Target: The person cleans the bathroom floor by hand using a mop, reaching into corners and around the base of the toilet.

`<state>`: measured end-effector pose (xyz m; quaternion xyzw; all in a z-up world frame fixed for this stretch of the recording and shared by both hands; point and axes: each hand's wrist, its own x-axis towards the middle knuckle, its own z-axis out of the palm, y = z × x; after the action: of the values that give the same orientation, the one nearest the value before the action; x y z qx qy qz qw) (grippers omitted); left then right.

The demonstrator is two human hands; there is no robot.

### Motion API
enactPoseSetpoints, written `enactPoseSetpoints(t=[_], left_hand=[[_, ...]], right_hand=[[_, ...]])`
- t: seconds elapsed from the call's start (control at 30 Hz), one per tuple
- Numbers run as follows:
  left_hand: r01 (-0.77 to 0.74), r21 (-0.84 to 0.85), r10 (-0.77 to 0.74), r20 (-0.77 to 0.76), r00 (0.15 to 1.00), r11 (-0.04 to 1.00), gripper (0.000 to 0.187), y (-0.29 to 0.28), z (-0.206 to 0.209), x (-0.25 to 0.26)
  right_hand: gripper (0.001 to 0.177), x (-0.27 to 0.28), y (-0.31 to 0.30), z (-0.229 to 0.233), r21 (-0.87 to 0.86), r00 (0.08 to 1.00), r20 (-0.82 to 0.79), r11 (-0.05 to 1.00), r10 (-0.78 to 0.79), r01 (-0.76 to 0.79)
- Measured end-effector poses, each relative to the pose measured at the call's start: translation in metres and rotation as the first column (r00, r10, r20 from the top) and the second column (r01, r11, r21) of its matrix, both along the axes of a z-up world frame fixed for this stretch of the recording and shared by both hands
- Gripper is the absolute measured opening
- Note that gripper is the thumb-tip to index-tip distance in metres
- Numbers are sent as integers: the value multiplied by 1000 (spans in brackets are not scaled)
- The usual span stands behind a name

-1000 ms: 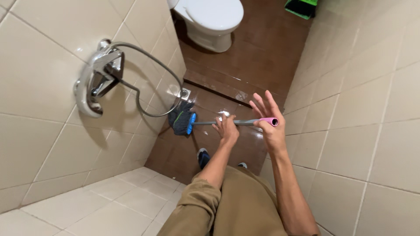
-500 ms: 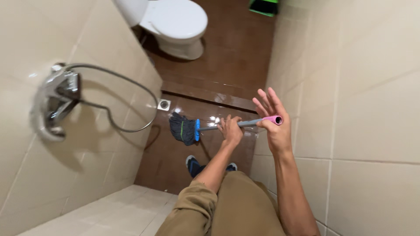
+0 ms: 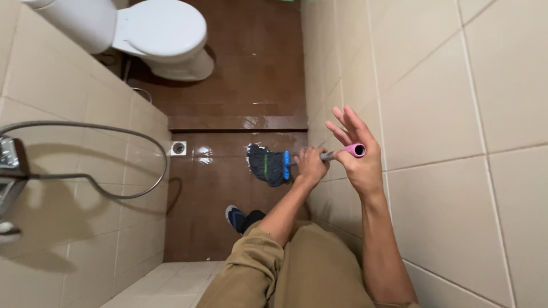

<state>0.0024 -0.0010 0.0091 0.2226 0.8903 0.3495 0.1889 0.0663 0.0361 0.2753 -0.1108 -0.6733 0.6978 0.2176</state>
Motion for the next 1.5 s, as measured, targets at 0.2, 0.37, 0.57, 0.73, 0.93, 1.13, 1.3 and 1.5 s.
enactPoseSetpoints(t=[0.2,0.37,0.57,0.73,0.93,1.13,1.3,1.5], left_hand=[[119,12,-120,61,991,993,24,21,7,11],[144,40,-144,-2,990,989,30,23,-8,15],[123,69,-117,-86,989,990,30,25,-43,20],[48,188,-36,-64,997,981,34,13,-24,15],[28,112,-28,3,1000,993,28,9,-8,9],[-4,32,3,14,1000,999,27,0,-18,-1],[-45,-44,46,21,999,998,35,-15,-28,-13],[-93,-149,88,-35,995,984,56,-58,-47,-33]], right_hand=[[82,14,11,-8,58,996,82,998,-32,27],[66,18,7,-21,76,998,44,997,-35,32],[46,14,2,-33,108,983,86,982,-164,155],[45,11,4,-44,-32,990,67,992,-121,123],[35,15,30,-55,-47,996,-65,997,62,-65],[34,7,37,-65,-114,984,-66,979,163,-169],[59,-3,34,-72,-157,980,-39,967,196,-200],[91,-24,7,-89,-218,963,-38,939,266,-267]])
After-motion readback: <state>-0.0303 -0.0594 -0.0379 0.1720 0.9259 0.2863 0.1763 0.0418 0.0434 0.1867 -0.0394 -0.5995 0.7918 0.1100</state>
